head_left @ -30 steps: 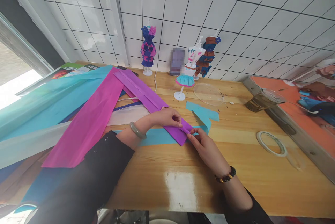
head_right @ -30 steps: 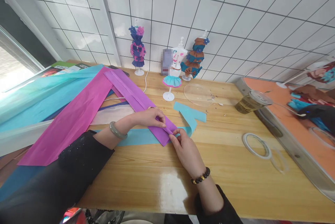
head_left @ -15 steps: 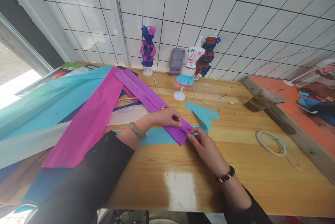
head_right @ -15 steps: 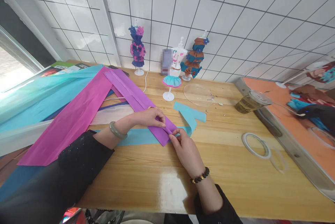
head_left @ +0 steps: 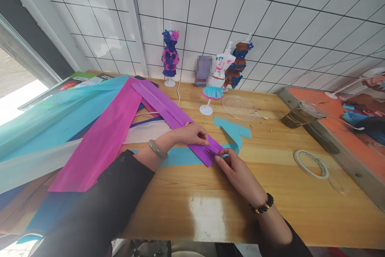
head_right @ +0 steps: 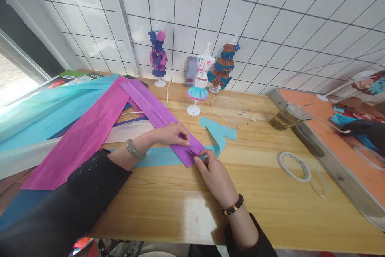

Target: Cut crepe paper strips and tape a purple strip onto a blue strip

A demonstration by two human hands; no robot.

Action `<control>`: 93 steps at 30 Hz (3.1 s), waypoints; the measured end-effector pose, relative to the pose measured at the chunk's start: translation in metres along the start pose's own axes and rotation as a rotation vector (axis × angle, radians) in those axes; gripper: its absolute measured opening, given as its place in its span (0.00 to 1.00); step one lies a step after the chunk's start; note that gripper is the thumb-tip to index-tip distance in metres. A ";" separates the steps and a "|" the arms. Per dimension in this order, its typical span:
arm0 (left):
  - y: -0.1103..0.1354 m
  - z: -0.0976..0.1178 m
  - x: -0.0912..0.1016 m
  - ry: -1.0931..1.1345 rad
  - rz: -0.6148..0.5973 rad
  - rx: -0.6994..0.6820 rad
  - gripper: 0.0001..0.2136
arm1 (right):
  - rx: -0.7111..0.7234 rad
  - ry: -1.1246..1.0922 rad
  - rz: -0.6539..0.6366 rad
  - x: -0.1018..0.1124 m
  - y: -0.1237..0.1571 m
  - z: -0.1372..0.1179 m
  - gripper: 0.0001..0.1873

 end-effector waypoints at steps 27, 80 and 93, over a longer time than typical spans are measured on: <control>0.006 -0.008 0.014 -0.098 -0.032 -0.041 0.06 | 0.014 -0.039 -0.005 0.015 0.032 -0.002 0.17; 0.012 -0.010 0.022 -0.068 -0.017 0.019 0.09 | 0.086 0.119 0.013 0.009 -0.062 0.007 0.08; 0.005 -0.007 0.018 -0.258 0.065 -0.085 0.12 | 0.229 0.120 -0.151 0.051 -0.055 0.021 0.13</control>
Point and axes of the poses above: each hand's wrist, its own y-axis away from the middle knuckle, its own x-axis out of the back of the hand, z = x × y, the point moved 3 cm from there along -y, towards the middle knuckle, and after that the axes turned 7 degrees about -y, right-handed, at the moved point
